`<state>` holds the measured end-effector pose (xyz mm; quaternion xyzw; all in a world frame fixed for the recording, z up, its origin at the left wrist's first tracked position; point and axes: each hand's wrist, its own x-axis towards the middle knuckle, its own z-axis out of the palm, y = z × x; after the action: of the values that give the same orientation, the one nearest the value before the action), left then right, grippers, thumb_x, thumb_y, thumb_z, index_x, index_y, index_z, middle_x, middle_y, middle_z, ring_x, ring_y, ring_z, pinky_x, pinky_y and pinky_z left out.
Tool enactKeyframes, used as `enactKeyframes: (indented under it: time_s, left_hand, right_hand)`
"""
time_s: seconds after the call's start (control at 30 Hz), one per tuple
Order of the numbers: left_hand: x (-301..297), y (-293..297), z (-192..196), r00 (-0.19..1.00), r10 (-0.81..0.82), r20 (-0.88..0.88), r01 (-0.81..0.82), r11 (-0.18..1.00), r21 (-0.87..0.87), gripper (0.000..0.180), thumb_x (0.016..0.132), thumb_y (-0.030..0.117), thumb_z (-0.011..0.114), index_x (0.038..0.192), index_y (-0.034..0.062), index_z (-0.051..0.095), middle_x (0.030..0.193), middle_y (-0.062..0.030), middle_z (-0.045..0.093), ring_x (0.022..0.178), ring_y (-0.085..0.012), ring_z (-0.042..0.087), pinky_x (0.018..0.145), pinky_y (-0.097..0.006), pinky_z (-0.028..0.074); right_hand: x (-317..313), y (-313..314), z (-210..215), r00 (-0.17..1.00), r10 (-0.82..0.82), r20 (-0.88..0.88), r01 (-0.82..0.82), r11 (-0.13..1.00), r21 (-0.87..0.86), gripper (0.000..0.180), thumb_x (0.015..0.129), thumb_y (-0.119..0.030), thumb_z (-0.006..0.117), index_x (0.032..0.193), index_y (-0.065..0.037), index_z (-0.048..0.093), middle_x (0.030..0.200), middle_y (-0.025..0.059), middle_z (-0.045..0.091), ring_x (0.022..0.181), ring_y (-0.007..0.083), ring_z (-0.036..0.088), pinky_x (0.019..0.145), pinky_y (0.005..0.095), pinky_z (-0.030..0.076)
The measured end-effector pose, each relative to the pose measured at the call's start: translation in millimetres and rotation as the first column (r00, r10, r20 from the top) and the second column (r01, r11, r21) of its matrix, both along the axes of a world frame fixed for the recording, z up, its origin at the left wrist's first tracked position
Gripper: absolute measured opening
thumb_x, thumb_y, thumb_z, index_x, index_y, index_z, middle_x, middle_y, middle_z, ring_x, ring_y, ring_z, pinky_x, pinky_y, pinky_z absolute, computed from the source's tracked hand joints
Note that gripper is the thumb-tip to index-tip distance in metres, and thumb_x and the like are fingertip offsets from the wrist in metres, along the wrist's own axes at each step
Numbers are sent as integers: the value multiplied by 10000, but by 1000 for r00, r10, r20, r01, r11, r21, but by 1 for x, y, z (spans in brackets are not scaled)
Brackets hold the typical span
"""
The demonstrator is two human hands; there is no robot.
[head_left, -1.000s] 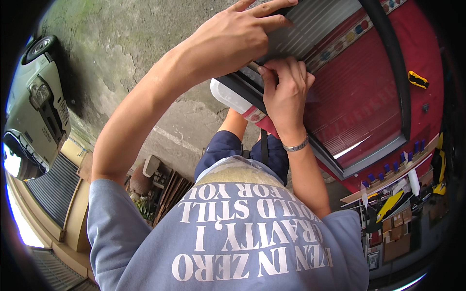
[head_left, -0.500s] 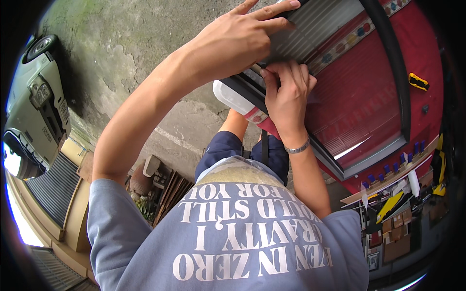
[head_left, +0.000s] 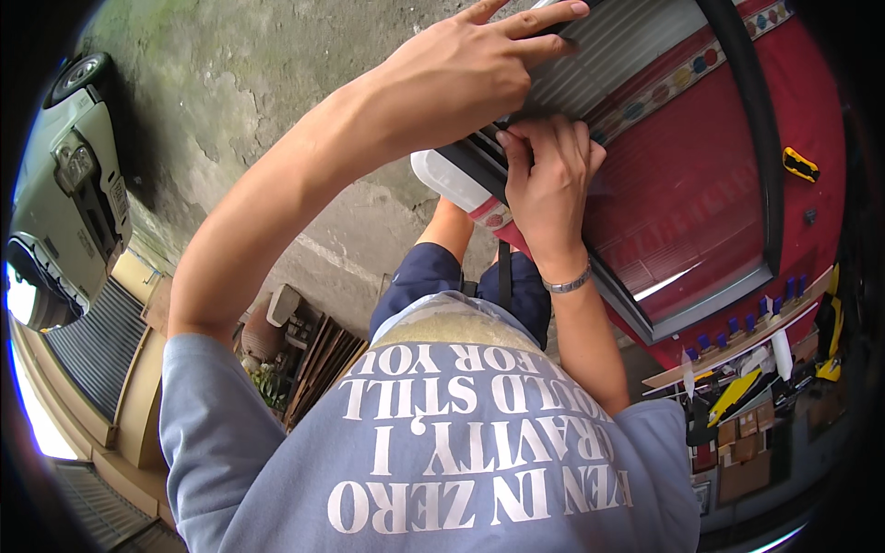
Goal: The person cleans the edges of a window frame with a white cloth, then uses a utility knife to trim the black rubber seal along the frame's perimeter. They repeatedly insert and adjust the seal into the frame's groove, checking the fit and alignment throughout the process.
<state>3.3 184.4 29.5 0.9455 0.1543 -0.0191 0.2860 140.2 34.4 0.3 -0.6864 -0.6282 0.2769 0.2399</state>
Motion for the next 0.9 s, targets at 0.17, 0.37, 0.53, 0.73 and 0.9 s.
enactKeyframes:
  time_s: [0.17, 0.37, 0.53, 0.73, 0.9]
  left_hand:
    - [0, 0, -1, 1000, 15, 3, -15, 1000, -2, 154, 796, 176, 688, 767, 43, 761, 1414, -164, 548, 1576, -356, 162, 1203, -669, 242]
    - [-2, 0, -2, 999, 15, 37, -16, 1000, 16, 158, 797, 178, 686, 784, 42, 763, 1415, -157, 553, 1577, -340, 167, 1207, -671, 233]
    - [-3, -5, -10, 998, 43, 48, -46, 996, 77, 163, 801, 173, 677, 782, 36, 763, 1432, -156, 553, 1578, -331, 167, 1213, -662, 226]
    - [-3, -6, -14, 993, 81, 80, -75, 994, -74, 167, 803, 163, 675, 786, 20, 759, 1443, -159, 546, 1579, -329, 165, 1230, -647, 199]
    - [-4, -6, -13, 993, 67, 96, -65, 998, -24, 174, 813, 159, 672, 801, 11, 763, 1448, -161, 542, 1582, -331, 150, 1231, -644, 197]
  right_hand:
    - [2, 0, 1, 1000, 23, 4, -23, 1000, 3, 106, 883, -130, 731, 933, -118, 639, 916, 38, 599, 921, 270, 544, 839, 421, 340]
    - [1, -2, -1, 1000, 21, 21, -21, 1000, 10, 111, 875, -135, 740, 924, -117, 642, 913, 37, 607, 915, 270, 547, 845, 420, 341]
    - [0, -1, 1, 1000, 25, 4, -25, 1000, 16, 111, 875, -139, 741, 914, -115, 640, 915, 42, 608, 917, 272, 547, 847, 420, 342]
    - [0, -3, -1, 1000, 8, 7, -8, 999, 31, 107, 878, -138, 737, 918, -117, 639, 908, 41, 606, 913, 273, 547, 849, 418, 343]
    - [0, -3, -2, 1000, 16, 10, -16, 999, 39, 113, 878, -138, 737, 929, -117, 638, 906, 46, 600, 920, 274, 548, 850, 419, 343]
